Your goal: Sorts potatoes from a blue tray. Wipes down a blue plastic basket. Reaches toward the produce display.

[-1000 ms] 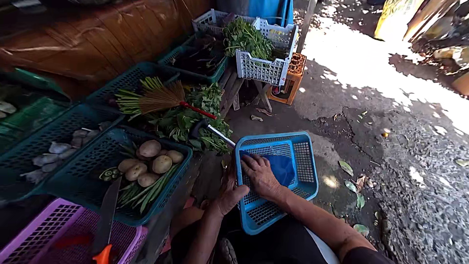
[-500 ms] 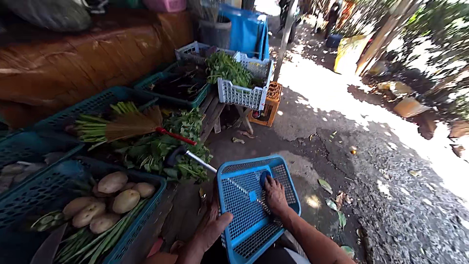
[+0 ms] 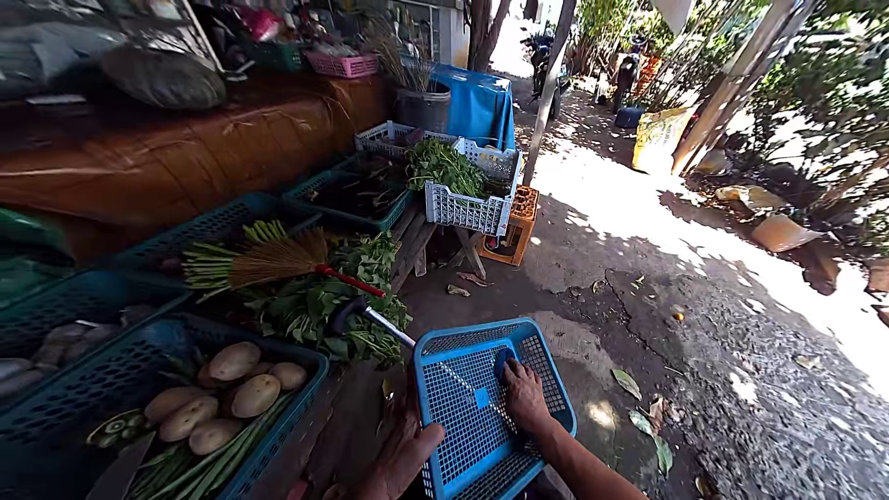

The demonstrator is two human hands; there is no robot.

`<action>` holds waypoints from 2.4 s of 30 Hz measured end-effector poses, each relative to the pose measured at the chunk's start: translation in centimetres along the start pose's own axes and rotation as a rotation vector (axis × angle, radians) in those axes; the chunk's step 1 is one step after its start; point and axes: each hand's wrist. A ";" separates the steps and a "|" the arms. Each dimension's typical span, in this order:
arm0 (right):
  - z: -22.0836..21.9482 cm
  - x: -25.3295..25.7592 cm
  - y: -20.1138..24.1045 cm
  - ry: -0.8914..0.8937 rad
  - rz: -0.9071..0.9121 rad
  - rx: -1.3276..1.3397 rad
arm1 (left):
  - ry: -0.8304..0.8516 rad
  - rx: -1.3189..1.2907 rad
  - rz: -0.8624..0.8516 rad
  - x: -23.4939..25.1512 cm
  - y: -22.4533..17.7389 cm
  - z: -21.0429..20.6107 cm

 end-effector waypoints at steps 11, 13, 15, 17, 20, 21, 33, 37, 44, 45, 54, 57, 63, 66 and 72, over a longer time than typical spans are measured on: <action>0.0 0.0 -0.1 0.010 -0.005 0.003 | 0.014 -0.021 0.010 0.0 -0.2 -0.1; -0.1 0.1 -0.2 0.007 -0.004 0.001 | 0.011 -0.021 0.007 -0.1 -0.3 -0.1; -0.2 0.1 -0.3 0.002 -0.002 0.002 | 0.013 -0.021 0.006 0.0 -0.4 -0.1; -0.2 0.1 -0.3 0.004 -0.003 -0.001 | 0.009 -0.028 0.007 0.0 -0.3 -0.2; -0.2 0.0 -0.3 0.001 -0.006 0.001 | 0.008 -0.029 0.003 -0.1 -0.2 -0.2; -0.3 0.0 -0.3 -0.011 -0.006 0.004 | 0.013 -0.029 -0.002 0.0 -0.2 -0.2; 6.1 1.0 -0.5 -0.335 0.082 0.617 | -0.174 -0.155 -0.157 -0.7 0.9 1.0; 5.4 1.0 -0.3 -0.214 0.222 0.329 | -0.171 -0.174 -0.206 -0.8 0.4 1.7; 2.2 -0.5 0.6 0.041 -0.006 0.070 | -0.159 -0.175 -0.253 -0.5 0.7 1.1; 2.4 -0.4 0.5 0.049 -0.034 0.101 | -0.155 -0.175 -0.250 -0.5 0.7 1.1; 4.1 -3.3 7.3 0.115 0.227 0.285 | -0.106 -0.050 -0.179 0.4 0.6 0.9; 5.1 -4.8 10.8 0.089 0.627 0.483 | -0.159 0.006 -0.224 0.3 0.6 0.5; 5.0 -6.1 9.1 0.305 0.877 0.160 | -0.183 -0.023 -0.323 0.3 1.1 1.0; 5.1 -4.8 6.2 0.470 0.796 -0.013 | -0.129 -0.005 -0.353 0.5 1.4 0.1; 7.3 -0.6 1.8 0.557 0.167 -0.403 | -0.112 0.071 -0.429 0.3 1.0 0.7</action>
Point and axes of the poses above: each hand's wrist, its own x-axis towards the middle knuckle, its own z-axis out of the back of the hand, y = z × x
